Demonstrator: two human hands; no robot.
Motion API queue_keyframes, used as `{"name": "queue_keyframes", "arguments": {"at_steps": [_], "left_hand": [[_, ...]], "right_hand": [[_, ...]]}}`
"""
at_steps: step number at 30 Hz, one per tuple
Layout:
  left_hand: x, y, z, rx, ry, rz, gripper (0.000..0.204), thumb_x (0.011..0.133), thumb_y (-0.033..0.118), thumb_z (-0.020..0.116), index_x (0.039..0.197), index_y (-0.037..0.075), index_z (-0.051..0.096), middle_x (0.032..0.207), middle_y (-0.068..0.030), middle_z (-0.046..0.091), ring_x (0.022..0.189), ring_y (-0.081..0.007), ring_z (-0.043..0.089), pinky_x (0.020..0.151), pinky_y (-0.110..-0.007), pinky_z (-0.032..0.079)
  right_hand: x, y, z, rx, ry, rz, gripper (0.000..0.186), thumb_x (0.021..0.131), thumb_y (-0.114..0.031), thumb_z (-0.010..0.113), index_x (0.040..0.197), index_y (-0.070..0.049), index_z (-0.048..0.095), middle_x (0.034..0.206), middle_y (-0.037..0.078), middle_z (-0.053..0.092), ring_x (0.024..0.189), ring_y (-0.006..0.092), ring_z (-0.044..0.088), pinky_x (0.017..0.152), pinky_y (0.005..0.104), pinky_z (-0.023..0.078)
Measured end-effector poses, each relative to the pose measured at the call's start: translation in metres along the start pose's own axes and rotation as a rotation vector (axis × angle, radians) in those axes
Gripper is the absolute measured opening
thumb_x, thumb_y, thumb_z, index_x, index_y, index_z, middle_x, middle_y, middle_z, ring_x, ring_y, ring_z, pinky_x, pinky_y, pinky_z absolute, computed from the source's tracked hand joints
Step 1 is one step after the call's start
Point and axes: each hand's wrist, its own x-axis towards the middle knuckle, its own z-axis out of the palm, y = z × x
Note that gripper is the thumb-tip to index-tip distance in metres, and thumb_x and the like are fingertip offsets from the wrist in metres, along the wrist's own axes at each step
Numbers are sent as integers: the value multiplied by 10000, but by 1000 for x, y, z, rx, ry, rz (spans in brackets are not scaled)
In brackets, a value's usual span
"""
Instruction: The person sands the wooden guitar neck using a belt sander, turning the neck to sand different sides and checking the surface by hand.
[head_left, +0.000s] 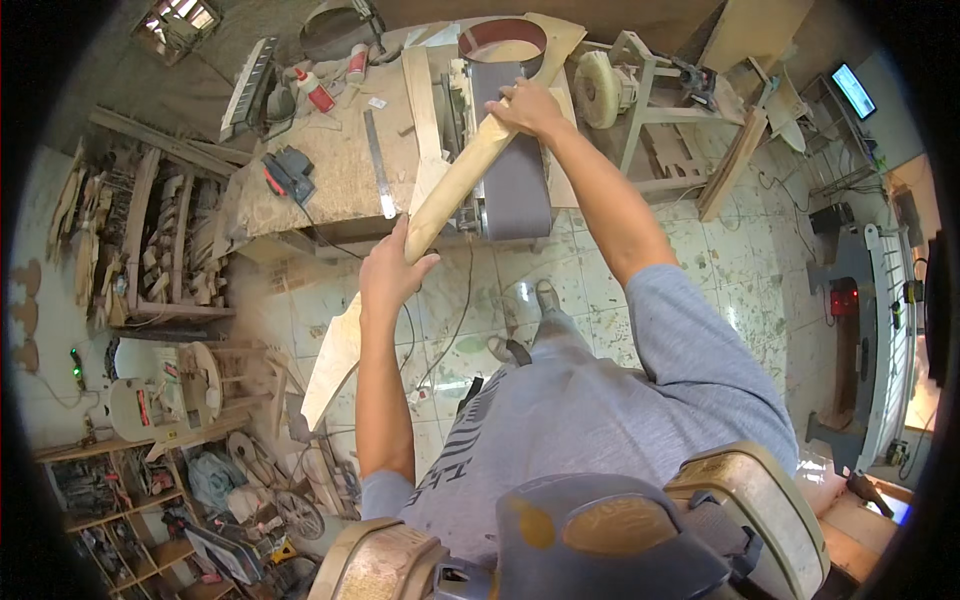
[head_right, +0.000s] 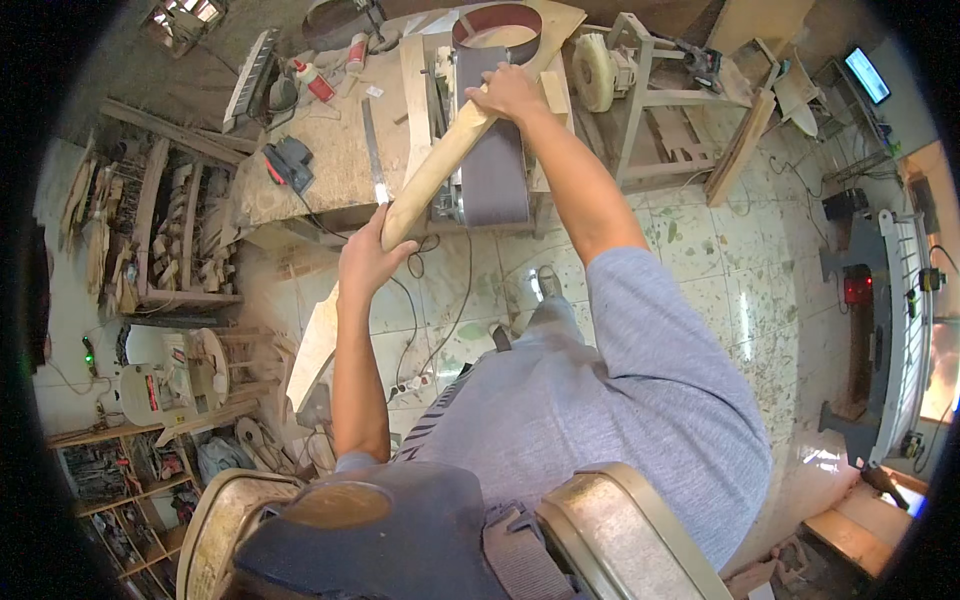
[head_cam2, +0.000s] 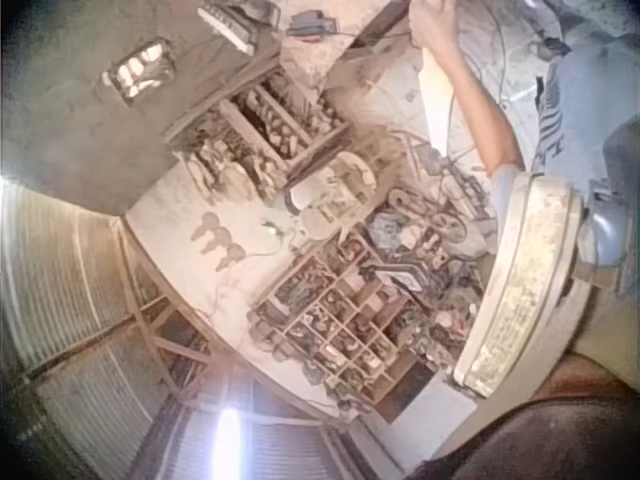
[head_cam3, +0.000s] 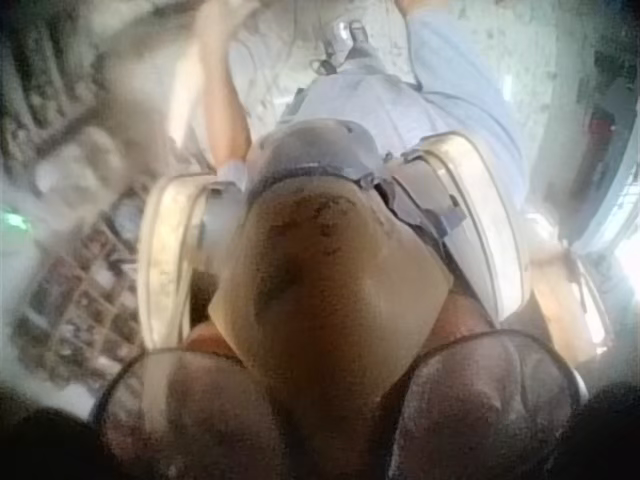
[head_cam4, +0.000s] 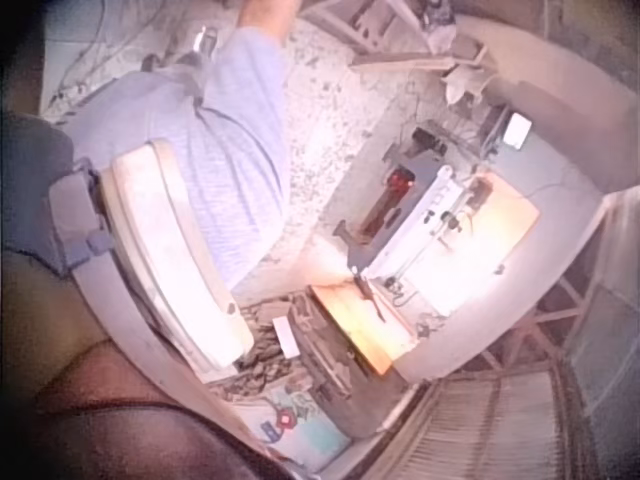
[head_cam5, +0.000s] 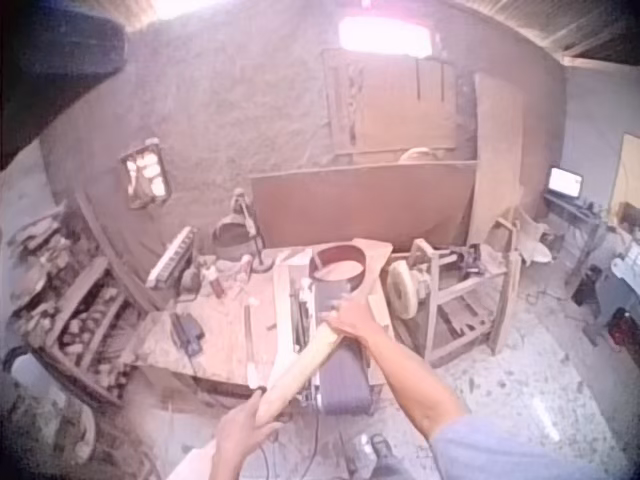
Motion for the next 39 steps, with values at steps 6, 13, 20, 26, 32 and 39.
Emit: {"name": "queue_keyframes", "arguments": {"at_steps": [6,13,20,26,32,39], "left_hand": [[-4,9,14,-19,39,2,851,715,363,824,1431,68,471,1078,-221,688,997,-400,664,838,-470,530],[-21,-16,2,-5,59,-27,880,705,319,840,1457,80,449,1127,-230,676,1023,-403,655,868,-461,521],[-19,-13,-1,5,11,-8,911,679,297,858,1465,102,441,1146,-226,669,1045,-399,647,872,-462,520],[-5,-2,13,85,39,60,757,747,125,712,1452,96,437,1113,-228,663,983,-420,648,844,-496,519],[-12,-28,19,-52,176,344,717,719,33,591,1423,94,475,1027,-206,677,828,-376,683,728,-463,550],[-32,-27,-17,-1414,-551,51,781,636,34,601,1404,-29,472,814,-137,658,676,-223,659,652,-322,531]], "right_hand": [[7,9,-5,-36,18,-59,649,898,-623,505,1214,-88,693,1232,239,622,1194,381,568,1036,482,427],[16,-28,15,-21,6,-93,671,849,-649,539,1200,-104,712,1248,239,618,1190,384,575,1032,470,434],[13,-17,7,8,-93,-64,697,844,-653,531,1270,-122,680,1284,236,617,1209,380,579,1056,452,439],[7,9,-22,79,-220,46,709,865,-618,543,1334,-92,625,1387,295,524,1278,421,524,1089,425,407],[-15,22,-95,298,82,94,636,949,-575,467,1364,-111,597,1357,195,591,1267,389,543,1081,414,414],[-78,81,-173,1053,461,206,567,1044,-464,435,1366,-19,578,1296,139,652,1237,236,590,1065,365,410]]}}
